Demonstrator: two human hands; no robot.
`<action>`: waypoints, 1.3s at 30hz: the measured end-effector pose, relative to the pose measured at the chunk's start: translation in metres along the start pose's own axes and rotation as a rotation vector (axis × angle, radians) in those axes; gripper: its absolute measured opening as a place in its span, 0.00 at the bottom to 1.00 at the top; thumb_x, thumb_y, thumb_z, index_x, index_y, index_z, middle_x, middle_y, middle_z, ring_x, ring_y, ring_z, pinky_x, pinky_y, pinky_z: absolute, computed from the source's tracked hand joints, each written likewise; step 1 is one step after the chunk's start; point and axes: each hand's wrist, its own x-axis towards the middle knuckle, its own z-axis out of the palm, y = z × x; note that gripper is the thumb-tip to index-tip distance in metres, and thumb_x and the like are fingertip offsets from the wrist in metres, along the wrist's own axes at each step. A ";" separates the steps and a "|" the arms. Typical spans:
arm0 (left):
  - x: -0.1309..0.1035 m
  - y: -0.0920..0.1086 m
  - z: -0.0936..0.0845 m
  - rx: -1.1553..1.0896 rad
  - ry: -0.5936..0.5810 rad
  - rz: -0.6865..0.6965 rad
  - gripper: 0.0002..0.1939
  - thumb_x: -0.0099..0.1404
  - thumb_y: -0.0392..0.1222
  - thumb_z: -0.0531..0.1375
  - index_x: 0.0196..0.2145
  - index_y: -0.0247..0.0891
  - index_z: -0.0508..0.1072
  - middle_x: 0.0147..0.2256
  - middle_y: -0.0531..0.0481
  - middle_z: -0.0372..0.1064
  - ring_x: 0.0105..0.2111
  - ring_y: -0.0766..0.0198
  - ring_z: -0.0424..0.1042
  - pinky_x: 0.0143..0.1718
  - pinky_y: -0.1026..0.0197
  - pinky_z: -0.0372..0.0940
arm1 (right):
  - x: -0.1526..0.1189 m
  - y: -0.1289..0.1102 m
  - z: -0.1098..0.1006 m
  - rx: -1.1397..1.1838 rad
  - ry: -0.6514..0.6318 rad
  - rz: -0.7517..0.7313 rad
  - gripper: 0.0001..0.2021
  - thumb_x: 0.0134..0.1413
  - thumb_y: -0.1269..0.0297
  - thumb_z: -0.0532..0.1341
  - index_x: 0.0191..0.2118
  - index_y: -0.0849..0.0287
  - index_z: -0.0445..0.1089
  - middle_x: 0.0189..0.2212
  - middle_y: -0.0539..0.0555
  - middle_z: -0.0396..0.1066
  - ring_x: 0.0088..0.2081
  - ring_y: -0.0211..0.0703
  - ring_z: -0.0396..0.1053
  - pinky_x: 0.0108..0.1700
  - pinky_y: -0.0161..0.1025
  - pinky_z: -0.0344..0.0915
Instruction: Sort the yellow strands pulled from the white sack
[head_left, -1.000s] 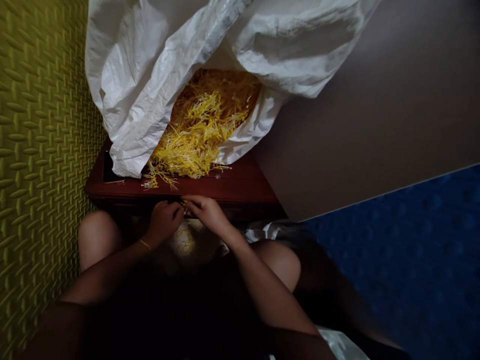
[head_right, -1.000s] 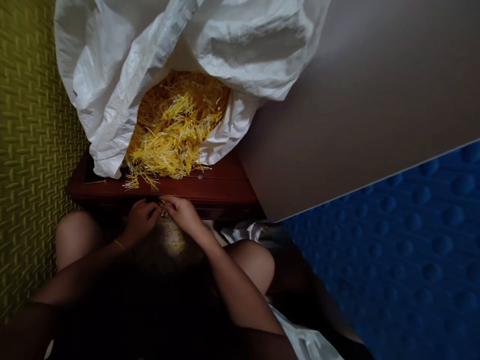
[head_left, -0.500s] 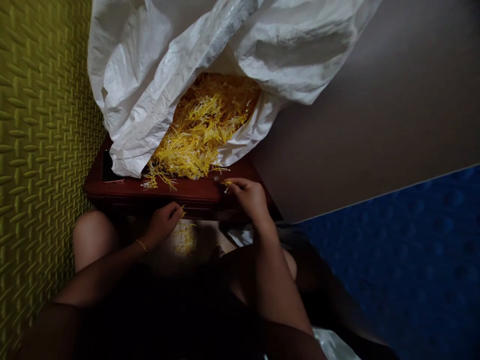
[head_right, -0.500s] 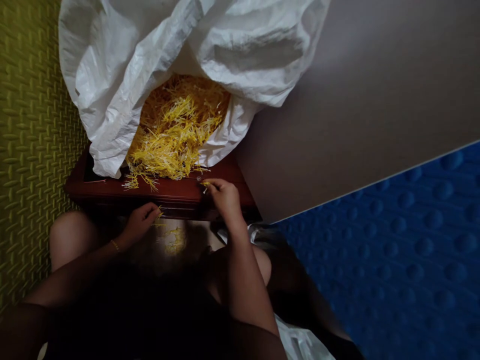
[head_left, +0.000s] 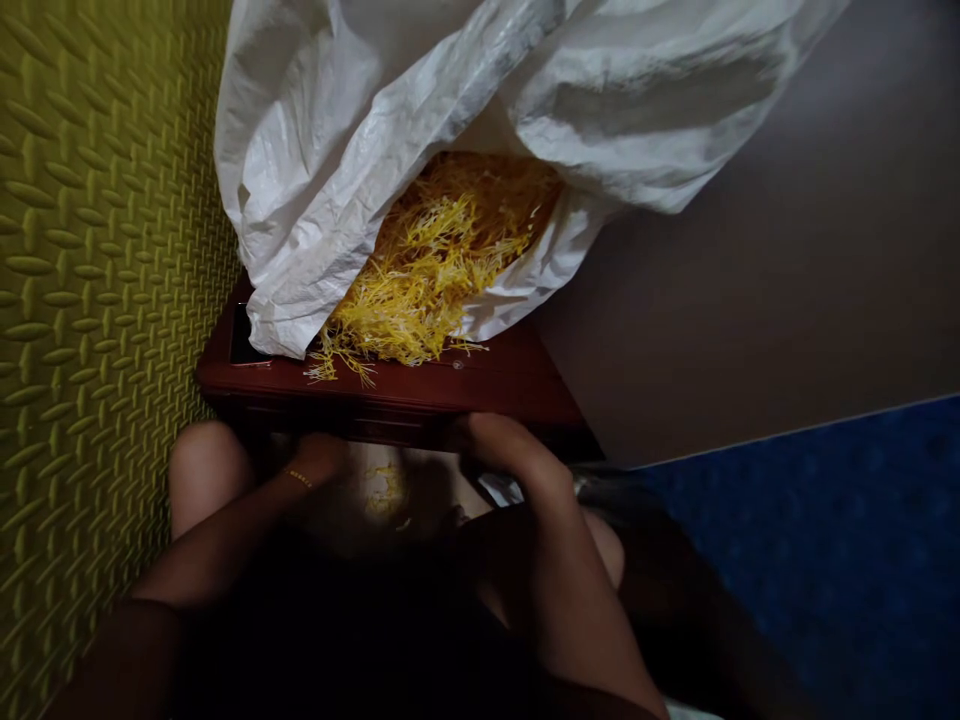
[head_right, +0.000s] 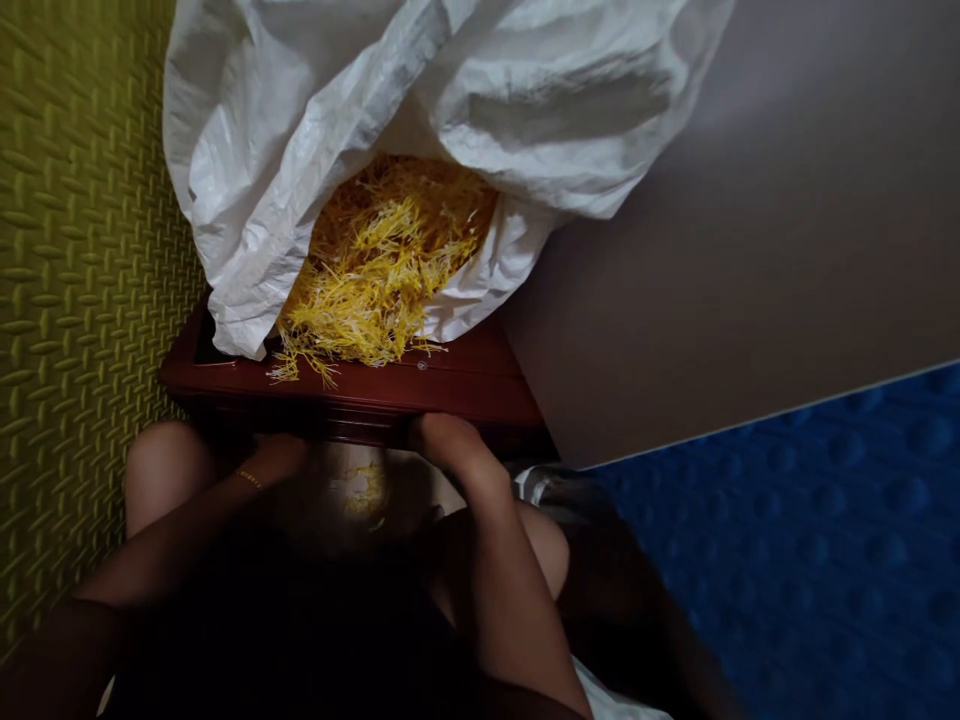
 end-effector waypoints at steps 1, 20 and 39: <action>0.000 -0.002 -0.001 0.005 0.005 -0.010 0.11 0.56 0.34 0.53 0.27 0.31 0.76 0.29 0.33 0.73 0.35 0.49 0.73 0.37 0.52 0.64 | 0.003 -0.013 -0.001 -0.003 0.008 -0.043 0.06 0.43 0.71 0.61 0.22 0.55 0.74 0.21 0.54 0.73 0.24 0.41 0.69 0.29 0.35 0.57; 0.006 0.006 -0.028 -1.334 0.142 0.016 0.17 0.62 0.46 0.52 0.44 0.34 0.70 0.43 0.42 0.72 0.33 0.67 0.71 0.35 0.64 0.65 | 0.031 -0.078 0.034 0.067 0.465 -0.243 0.08 0.55 0.67 0.53 0.28 0.58 0.66 0.29 0.55 0.66 0.34 0.43 0.63 0.38 0.37 0.58; 0.008 0.036 -0.012 -1.582 0.174 0.048 0.12 0.51 0.44 0.63 0.30 0.33 0.68 0.28 0.54 0.69 0.25 0.72 0.67 0.33 0.64 0.64 | 0.001 -0.062 0.028 0.583 0.408 -0.168 0.10 0.54 0.59 0.55 0.33 0.59 0.70 0.31 0.53 0.68 0.33 0.40 0.66 0.36 0.35 0.61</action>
